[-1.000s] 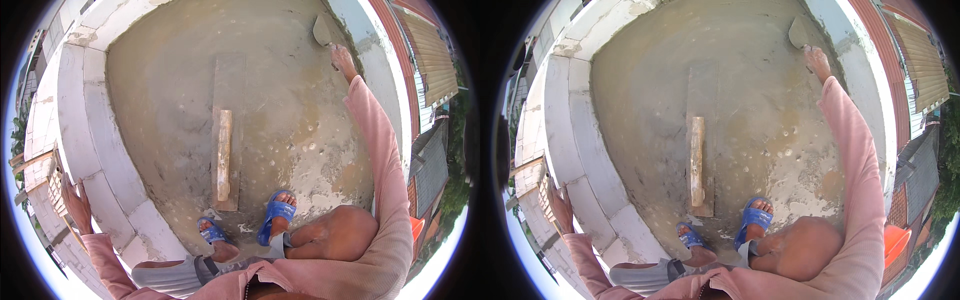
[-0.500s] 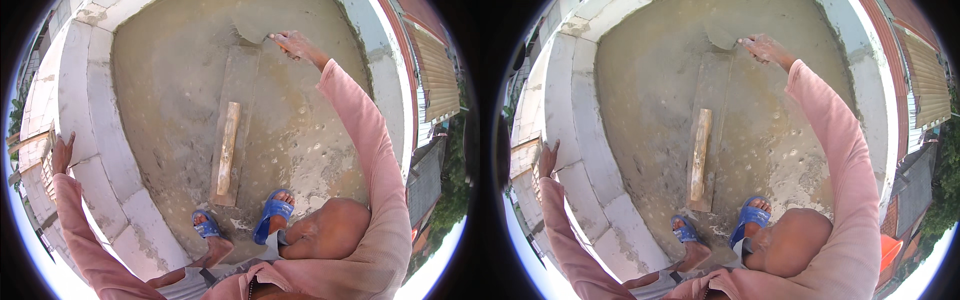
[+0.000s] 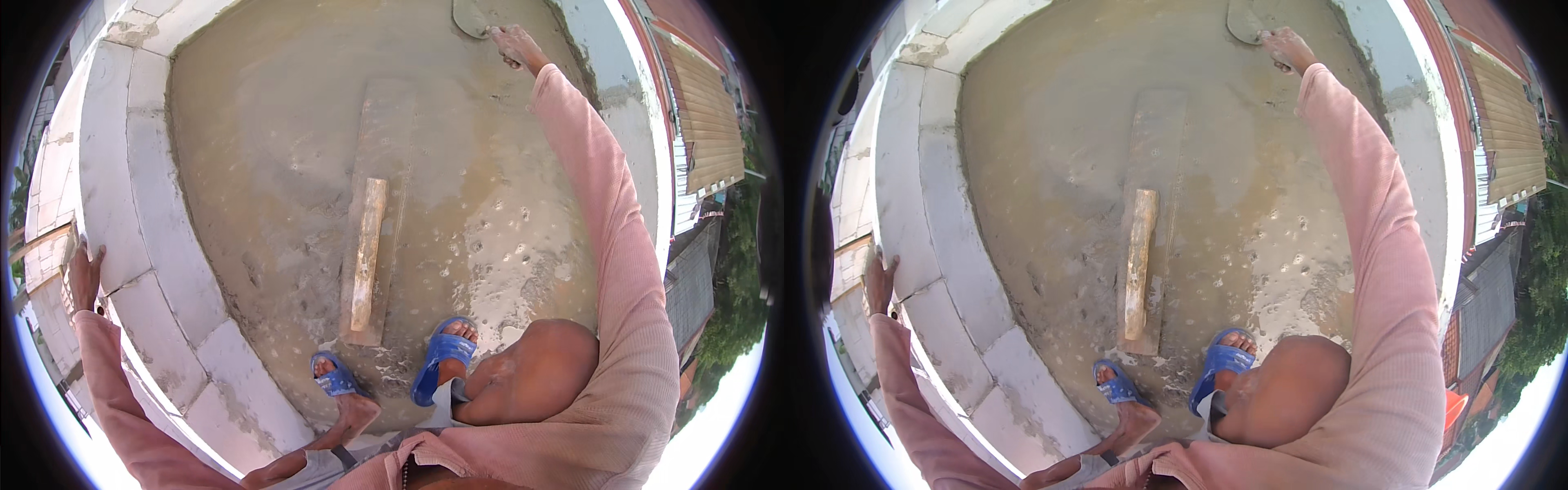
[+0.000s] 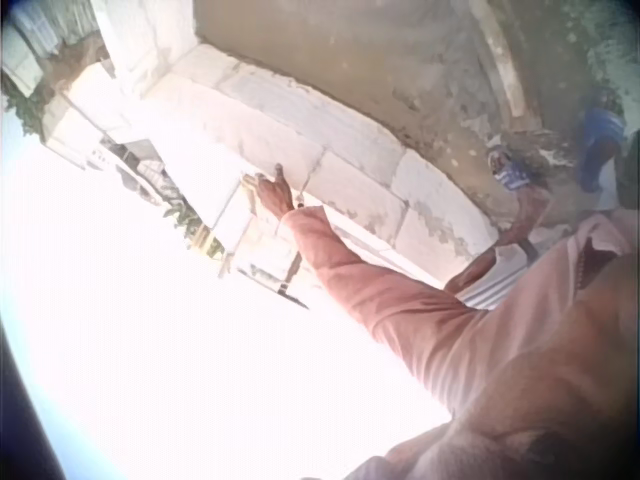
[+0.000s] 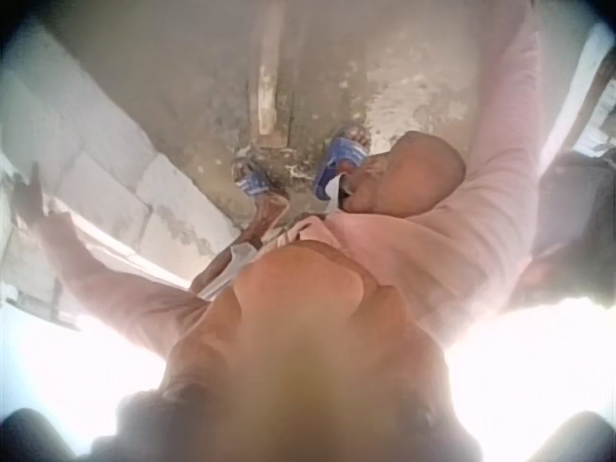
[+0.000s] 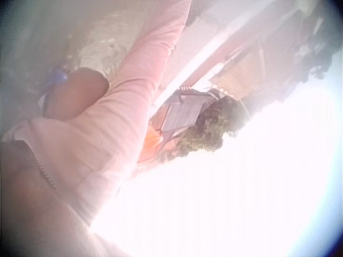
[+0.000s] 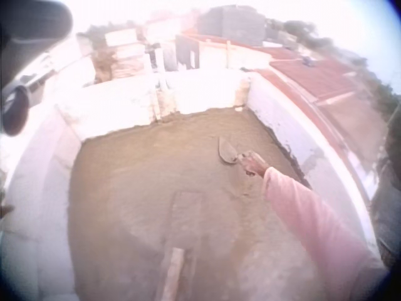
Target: The person smooths and levels wet cement using a wooden float and a trowel, pours water from a bucket onto the surface, and continues spreading and smoothing the cement with the tools.
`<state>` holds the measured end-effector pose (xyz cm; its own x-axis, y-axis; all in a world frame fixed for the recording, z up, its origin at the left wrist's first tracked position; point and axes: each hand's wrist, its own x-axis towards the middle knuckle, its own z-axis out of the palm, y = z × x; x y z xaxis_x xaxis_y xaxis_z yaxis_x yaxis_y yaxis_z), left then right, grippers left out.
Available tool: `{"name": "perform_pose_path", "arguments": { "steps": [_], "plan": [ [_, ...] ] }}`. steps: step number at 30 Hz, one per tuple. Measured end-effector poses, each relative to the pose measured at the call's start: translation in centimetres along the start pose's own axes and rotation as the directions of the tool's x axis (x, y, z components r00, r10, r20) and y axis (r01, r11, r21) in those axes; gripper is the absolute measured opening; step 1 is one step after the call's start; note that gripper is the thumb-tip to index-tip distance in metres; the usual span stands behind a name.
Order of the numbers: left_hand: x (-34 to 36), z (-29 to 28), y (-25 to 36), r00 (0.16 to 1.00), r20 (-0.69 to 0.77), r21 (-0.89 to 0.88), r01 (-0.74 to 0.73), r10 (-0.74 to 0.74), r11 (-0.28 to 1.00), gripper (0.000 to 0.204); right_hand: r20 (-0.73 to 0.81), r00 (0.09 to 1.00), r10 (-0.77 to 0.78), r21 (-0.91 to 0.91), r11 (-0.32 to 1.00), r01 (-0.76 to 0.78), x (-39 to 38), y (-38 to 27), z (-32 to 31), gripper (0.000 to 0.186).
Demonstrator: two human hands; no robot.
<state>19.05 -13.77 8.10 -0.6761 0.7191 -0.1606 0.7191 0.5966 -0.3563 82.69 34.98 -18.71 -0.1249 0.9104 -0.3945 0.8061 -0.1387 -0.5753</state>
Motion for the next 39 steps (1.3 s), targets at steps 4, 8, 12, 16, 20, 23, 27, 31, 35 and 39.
{"name": "perform_pose_path", "arguments": {
  "steps": [4, 8, 12, 16, 20, 23, 27, 31, 35, 39],
  "plan": [
    [-0.5, -0.8, 2.3, 0.998, 0.041, 0.020, 0.056, -0.056, 0.998, 0.059, 0.267, 0.907, -0.326, -0.163, 0.912, 0.376, -5.9, -3.1, 2.8, 0.043],
    [0.0, 2.1, -2.5, 0.962, -0.242, 0.043, -0.121, 0.128, 0.992, 0.054, 0.186, 0.964, -0.193, 0.133, 0.976, 0.170, -6.7, -2.6, 0.8, 0.044],
    [-0.6, -0.6, 0.8, 0.999, -0.031, -0.116, -0.019, 0.015, 0.993, 0.058, -0.114, 0.991, -0.072, 0.244, 0.965, 0.098, 2.7, 3.1, -5.3, 0.043],
    [-0.2, -0.5, 2.3, 1.000, -0.004, -0.121, -0.021, 0.020, 0.992, 0.060, -0.160, 0.960, 0.230, 0.330, 0.929, -0.167, 8.6, 4.1, -7.4, 0.040],
    [-0.5, -1.4, 3.2, 0.998, 0.065, -0.155, 0.004, 0.006, 0.988, 0.056, -0.046, 0.988, -0.148, 0.066, 0.986, 0.151, 7.4, -2.4, 1.7, 0.048],
    [0.1, 1.0, -0.5, 0.996, -0.060, -0.164, -0.079, 0.070, 0.983, 0.052, 0.056, 0.956, -0.289, 0.002, 0.957, 0.289, 2.5, -7.3, 7.2, 0.050],
    [-0.3, 0.5, 0.8, 0.999, -0.027, -0.119, -0.036, 0.033, 0.992, 0.060, 0.296, 0.925, -0.237, 0.029, 0.970, 0.240, -3.3, -10.0, 6.3, 0.047],
    [-1.0, -1.3, 2.2, 0.999, 0.031, -0.165, -0.016, 0.021, 0.986, 0.060, 0.064, 0.978, -0.200, 0.176, 0.967, 0.187, 2.3, -8.3, 2.2, 0.044],
    [0.8, 1.3, 1.2, 0.977, -0.162, -0.160, -0.162, 0.136, 0.974, 0.055, 0.096, 0.938, -0.334, -0.918, 0.334, 0.213, 16.9, -4.4, -5.0, 0.051],
    [0.2, 0.4, 2.9, 0.994, -0.098, -0.112, -0.067, 0.056, 0.991, 0.052, -0.036, 0.999, -0.032, 0.118, 0.992, 0.036, 18.1, -4.3, -2.7, 0.045]
  ]
}}
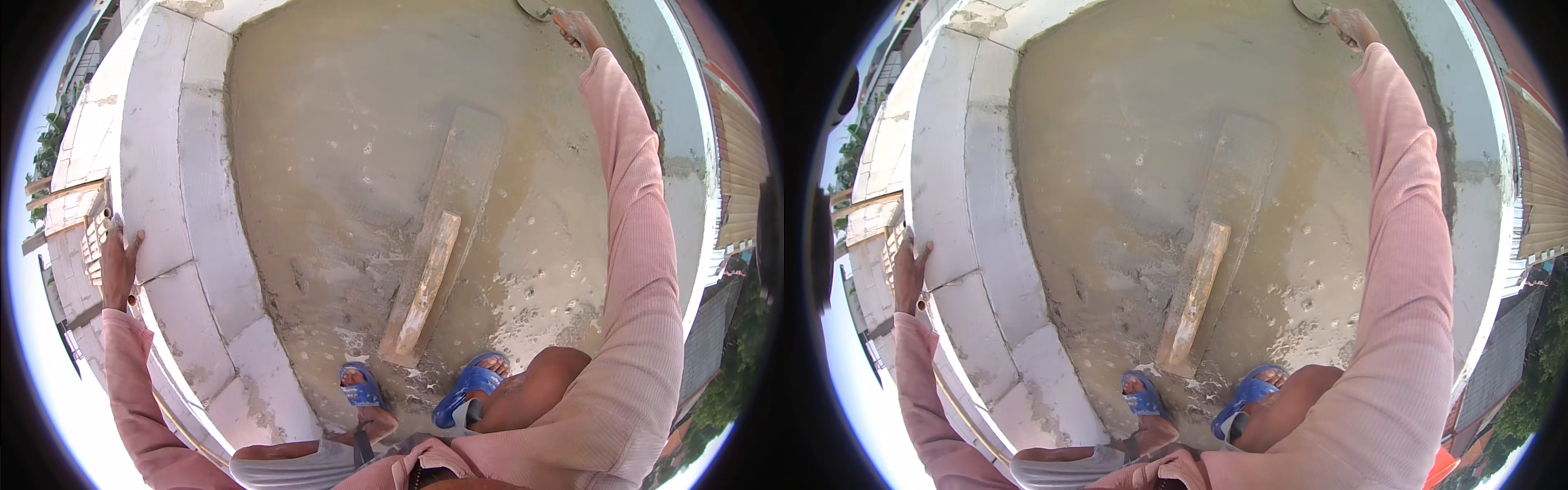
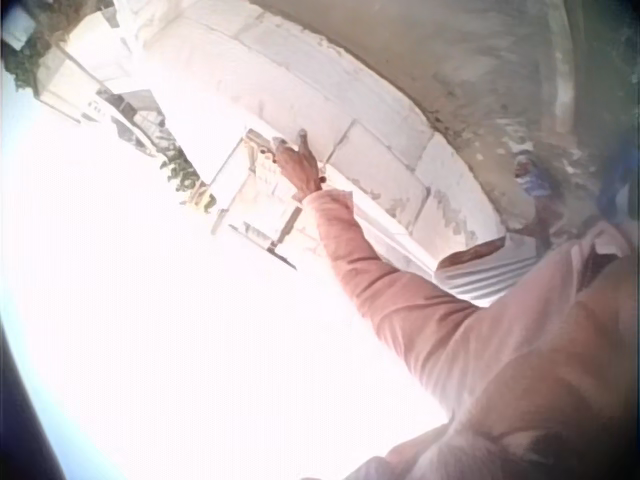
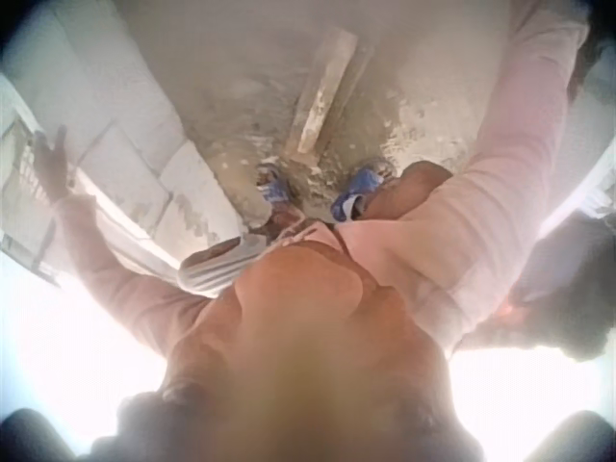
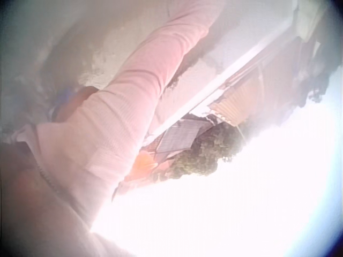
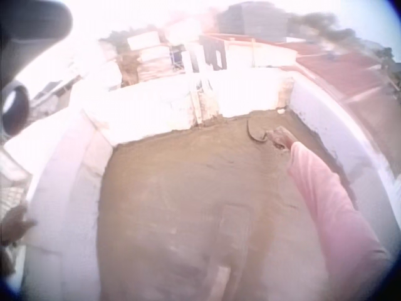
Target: The person smooths and levels wet cement using a wooden float and a trowel, pours water from a bucket onto the surface, and continues spreading and smoothing the cement with the tools.
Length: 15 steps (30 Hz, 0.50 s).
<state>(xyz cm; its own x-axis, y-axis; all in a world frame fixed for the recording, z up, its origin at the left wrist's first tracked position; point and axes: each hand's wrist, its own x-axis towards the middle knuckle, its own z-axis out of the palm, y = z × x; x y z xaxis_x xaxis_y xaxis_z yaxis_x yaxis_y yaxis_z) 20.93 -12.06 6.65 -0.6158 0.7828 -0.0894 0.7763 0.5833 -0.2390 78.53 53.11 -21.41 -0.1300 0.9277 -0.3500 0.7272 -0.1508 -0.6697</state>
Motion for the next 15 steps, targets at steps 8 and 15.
{"name": "perform_pose_path", "arguments": {
  "steps": [8, 15],
  "plan": [
    [-0.8, 0.0, -3.4, 1.000, 0.009, 0.006, -0.011, 0.011, 1.000, 0.050, 0.433, 0.893, -0.126, -0.283, 0.921, 0.267, -17.0, -3.3, 1.8, 0.056],
    [-0.5, -1.3, -0.1, 0.997, 0.083, -0.147, 0.018, -0.006, 0.989, 0.051, 0.125, 0.976, -0.177, -0.078, 0.979, 0.187, -7.4, -2.2, -0.6, 0.053]
  ]
}}
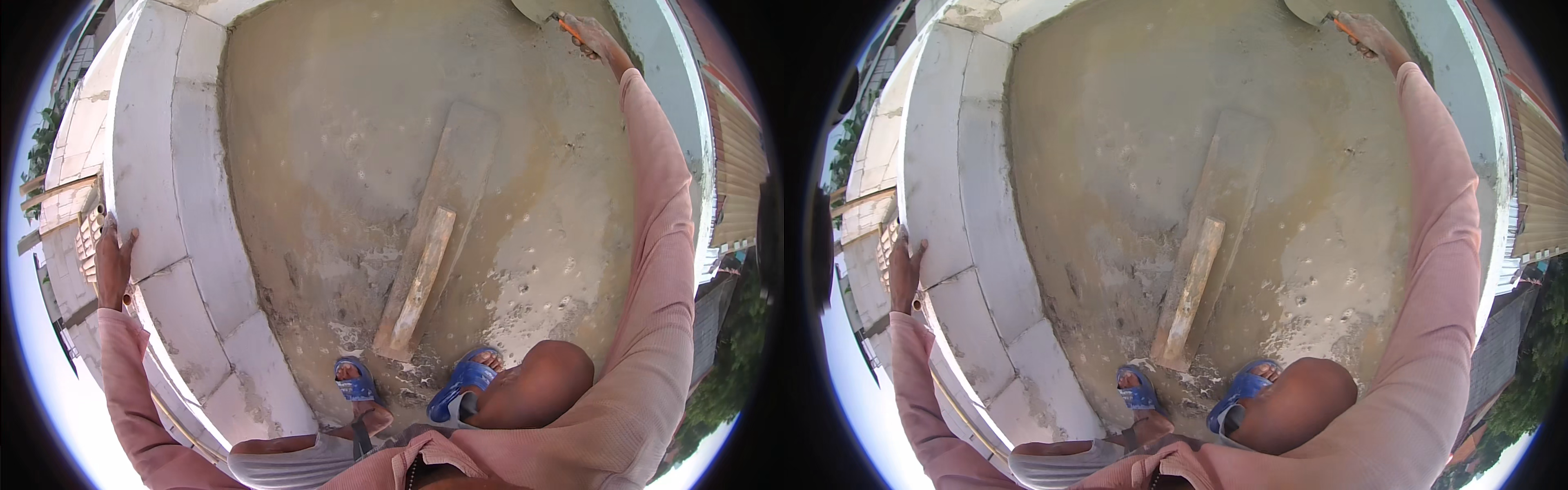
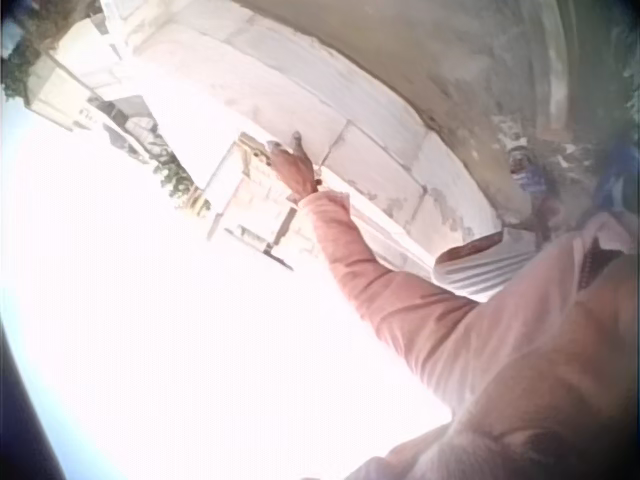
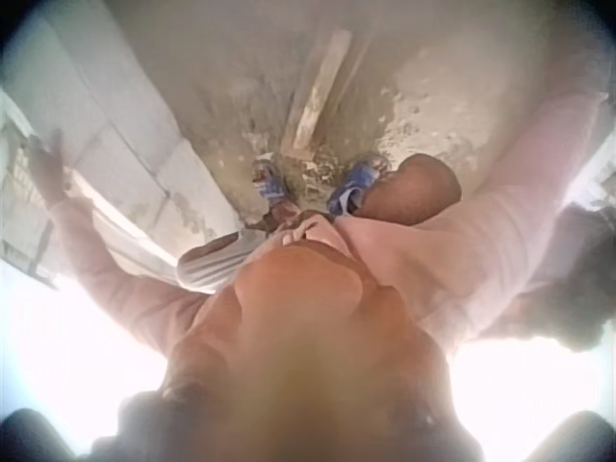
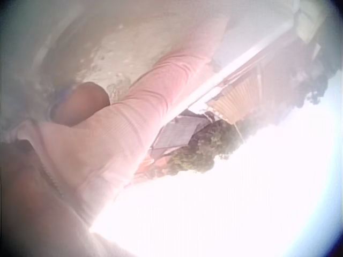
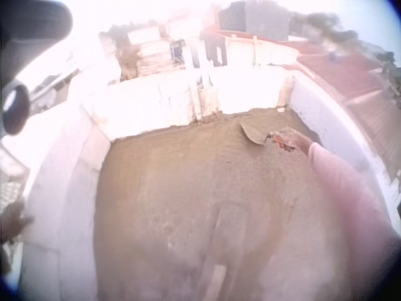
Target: The person smooths and levels wet cement using a wooden float and a trowel, pours water from a bucket onto the surface, and continues spreading and smoothing the cement with the tools.
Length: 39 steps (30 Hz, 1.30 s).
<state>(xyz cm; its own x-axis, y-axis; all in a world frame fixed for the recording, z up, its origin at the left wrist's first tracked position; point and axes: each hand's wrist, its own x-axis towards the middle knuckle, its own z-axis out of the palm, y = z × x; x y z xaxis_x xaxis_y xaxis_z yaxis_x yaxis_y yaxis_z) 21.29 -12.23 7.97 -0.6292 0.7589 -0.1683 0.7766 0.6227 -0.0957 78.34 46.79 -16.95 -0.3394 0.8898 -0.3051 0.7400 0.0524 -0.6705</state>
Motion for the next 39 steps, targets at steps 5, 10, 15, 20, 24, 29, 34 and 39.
{"name": "perform_pose_path", "arguments": {
  "steps": [5, 10, 15, 20, 24, 29, 34, 39],
  "plan": [
    [0.6, 1.3, -1.0, 0.996, -0.076, 0.137, -0.031, 0.042, 0.990, 0.051, -0.039, 0.997, 0.072, 0.045, 0.997, -0.070, 5.8, 1.4, 2.7, 0.053],
    [-0.5, 0.9, -2.0, 0.996, -0.090, 0.087, -0.015, 0.023, 0.996, 0.050, 0.218, 0.975, -0.052, -0.092, 0.993, 0.074, -6.3, -3.2, 8.8, 0.047],
    [-0.1, 0.9, -0.7, 0.989, -0.118, 0.120, -0.078, 0.092, 0.990, 0.048, 0.547, 0.837, -0.017, -0.082, 0.994, 0.074, -16.7, -5.1, 10.3, 0.050],
    [-0.4, 1.2, -3.3, 0.990, -0.130, 0.196, -0.036, 0.062, 0.980, 0.052, 0.280, 0.960, 0.016, 0.140, 0.988, -0.057, -13.1, -6.0, 7.0, 0.048],
    [0.4, 1.6, -1.7, 0.993, -0.117, 0.137, -0.007, 0.023, 0.990, 0.057, -0.062, 0.997, 0.055, -0.032, 0.998, -0.057, -2.8, 2.3, 0.6, 0.052],
    [0.3, 1.0, -1.9, 0.996, -0.086, 0.169, 0.008, 0.007, 0.986, 0.056, -0.052, 0.988, 0.145, -0.057, 0.987, -0.148, -5.0, 6.3, 2.8, 0.056],
    [-0.2, 0.9, -2.2, 0.990, -0.111, 0.208, -0.057, 0.082, 0.976, 0.052, 0.154, 0.975, -0.162, -0.202, 0.960, 0.192, -16.9, 4.3, 7.4, 0.054],
    [0.1, 0.7, -1.7, 0.993, -0.092, 0.164, -0.063, 0.079, 0.984, 0.051, 0.304, 0.946, 0.118, 0.161, 0.972, -0.173, -20.3, -3.0, 4.9, 0.052]
  ]
}}
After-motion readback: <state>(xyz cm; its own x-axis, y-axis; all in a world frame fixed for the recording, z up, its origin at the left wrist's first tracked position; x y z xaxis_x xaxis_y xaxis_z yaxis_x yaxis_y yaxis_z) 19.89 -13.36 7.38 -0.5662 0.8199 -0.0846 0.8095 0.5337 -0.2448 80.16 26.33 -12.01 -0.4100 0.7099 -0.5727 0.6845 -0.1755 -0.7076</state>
